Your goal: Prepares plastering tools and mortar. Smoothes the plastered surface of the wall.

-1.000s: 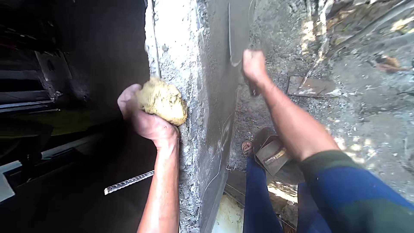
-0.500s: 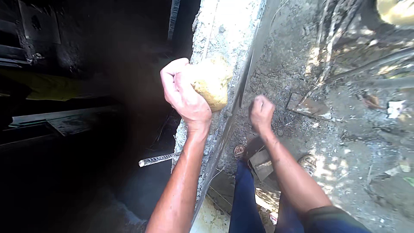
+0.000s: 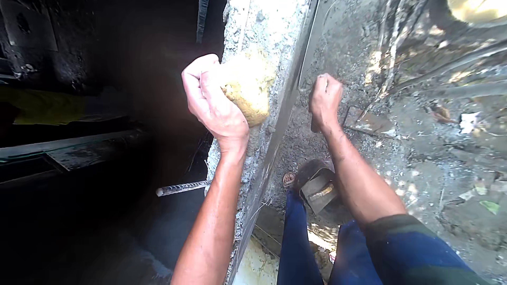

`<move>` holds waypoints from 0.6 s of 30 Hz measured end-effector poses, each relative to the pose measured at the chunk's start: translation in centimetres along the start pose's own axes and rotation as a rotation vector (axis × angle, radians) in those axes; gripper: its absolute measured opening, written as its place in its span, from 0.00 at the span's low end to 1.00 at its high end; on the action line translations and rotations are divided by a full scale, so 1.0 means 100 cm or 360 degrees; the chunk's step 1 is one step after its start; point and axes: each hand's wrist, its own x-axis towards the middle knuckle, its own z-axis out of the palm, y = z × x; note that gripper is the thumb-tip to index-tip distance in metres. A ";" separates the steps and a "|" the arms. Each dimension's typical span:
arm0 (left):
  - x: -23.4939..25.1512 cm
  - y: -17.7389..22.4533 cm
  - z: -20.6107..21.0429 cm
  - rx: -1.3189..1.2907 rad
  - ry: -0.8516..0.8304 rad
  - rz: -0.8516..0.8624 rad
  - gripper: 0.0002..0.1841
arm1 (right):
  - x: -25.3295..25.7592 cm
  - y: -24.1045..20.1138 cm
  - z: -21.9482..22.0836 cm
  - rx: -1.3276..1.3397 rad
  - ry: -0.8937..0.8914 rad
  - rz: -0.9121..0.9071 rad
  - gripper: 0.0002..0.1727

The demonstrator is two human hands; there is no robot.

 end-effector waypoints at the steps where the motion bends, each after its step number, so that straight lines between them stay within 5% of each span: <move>1: 0.001 0.000 0.001 -0.0001 -0.0014 0.0006 0.18 | -0.020 0.000 -0.005 -0.0003 -0.0044 -0.0024 0.28; 5: 0.001 0.001 0.001 0.0026 -0.0011 -0.0021 0.18 | -0.130 0.019 -0.003 -0.0081 -0.0247 0.0179 0.26; 11: 0.003 -0.004 0.002 -0.0098 -0.0051 0.0039 0.16 | -0.035 0.025 0.024 -0.0070 0.0000 0.0130 0.24; 18: 0.004 -0.002 0.003 -0.0046 -0.0079 0.0024 0.18 | -0.099 0.062 0.029 -0.0078 -0.0161 0.0157 0.24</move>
